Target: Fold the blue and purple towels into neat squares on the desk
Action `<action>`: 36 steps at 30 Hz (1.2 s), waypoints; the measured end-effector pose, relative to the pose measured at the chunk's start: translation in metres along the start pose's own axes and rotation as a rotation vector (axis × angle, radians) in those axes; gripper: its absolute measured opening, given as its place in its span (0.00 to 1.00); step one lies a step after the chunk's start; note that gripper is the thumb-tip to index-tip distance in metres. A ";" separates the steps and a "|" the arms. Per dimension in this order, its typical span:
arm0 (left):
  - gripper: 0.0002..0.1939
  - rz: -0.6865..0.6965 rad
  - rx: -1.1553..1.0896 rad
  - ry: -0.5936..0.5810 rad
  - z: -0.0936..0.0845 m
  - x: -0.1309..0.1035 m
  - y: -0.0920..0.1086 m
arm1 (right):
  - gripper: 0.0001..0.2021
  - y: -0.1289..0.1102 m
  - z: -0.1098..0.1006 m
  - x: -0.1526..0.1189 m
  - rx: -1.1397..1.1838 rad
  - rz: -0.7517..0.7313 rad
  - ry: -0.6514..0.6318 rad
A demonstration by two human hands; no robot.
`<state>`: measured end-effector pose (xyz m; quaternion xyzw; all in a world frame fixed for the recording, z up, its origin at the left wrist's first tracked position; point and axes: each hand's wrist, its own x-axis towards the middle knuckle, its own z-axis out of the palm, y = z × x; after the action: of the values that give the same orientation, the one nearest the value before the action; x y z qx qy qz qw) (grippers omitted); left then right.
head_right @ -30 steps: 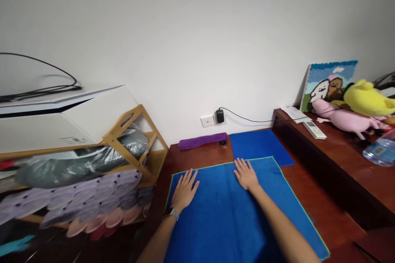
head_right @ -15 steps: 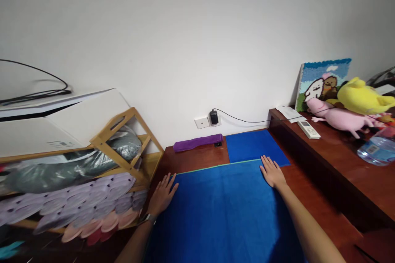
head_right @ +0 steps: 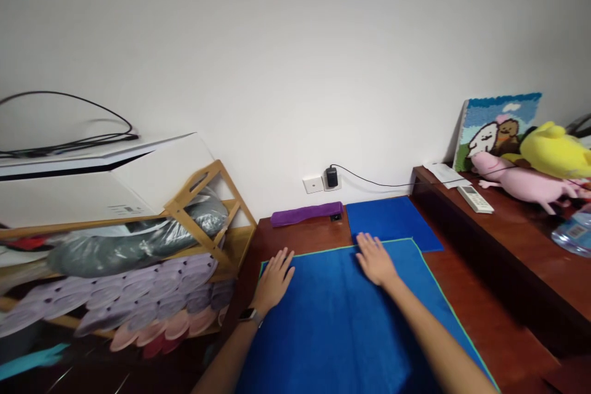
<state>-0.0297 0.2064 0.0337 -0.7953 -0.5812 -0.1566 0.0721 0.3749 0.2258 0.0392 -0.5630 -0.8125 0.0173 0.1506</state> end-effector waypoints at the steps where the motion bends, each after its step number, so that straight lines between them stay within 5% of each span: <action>1: 0.29 0.019 -0.016 -0.030 0.003 0.002 0.006 | 0.33 -0.028 0.007 0.006 0.039 -0.085 -0.004; 4: 0.29 -0.007 -0.018 -0.125 0.011 -0.002 0.005 | 0.32 -0.080 0.029 0.017 0.104 -0.207 -0.054; 6: 0.29 -0.045 0.006 -0.143 0.015 -0.009 -0.011 | 0.32 -0.078 0.038 0.016 0.098 -0.189 -0.080; 8: 0.30 -0.069 0.029 -0.131 0.016 -0.016 -0.030 | 0.32 -0.046 0.040 0.011 0.062 -0.137 -0.087; 11: 0.30 -0.076 0.041 -0.102 0.016 -0.021 -0.049 | 0.32 0.033 0.032 -0.006 -0.010 -0.004 -0.090; 16: 0.30 -0.060 0.029 -0.077 0.021 -0.017 -0.047 | 0.33 0.140 0.016 -0.032 -0.092 0.248 -0.096; 24: 0.30 -0.036 0.017 -0.107 0.020 -0.002 -0.043 | 0.34 0.160 0.010 -0.031 -0.057 0.263 -0.122; 29: 0.29 -0.038 -0.002 -0.062 0.002 0.001 -0.023 | 0.33 0.124 -0.010 -0.022 -0.088 0.332 -0.073; 32: 0.29 0.007 -0.034 -0.040 -0.009 -0.004 0.011 | 0.32 0.053 -0.011 -0.027 -0.033 0.221 0.035; 36: 0.29 0.052 -0.078 -0.089 -0.016 -0.043 0.046 | 0.31 -0.054 0.007 -0.071 0.123 -0.025 -0.018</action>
<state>-0.0004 0.1485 0.0377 -0.8184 -0.5566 -0.1415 0.0190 0.3469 0.1413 0.0275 -0.5422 -0.8182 0.0703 0.1778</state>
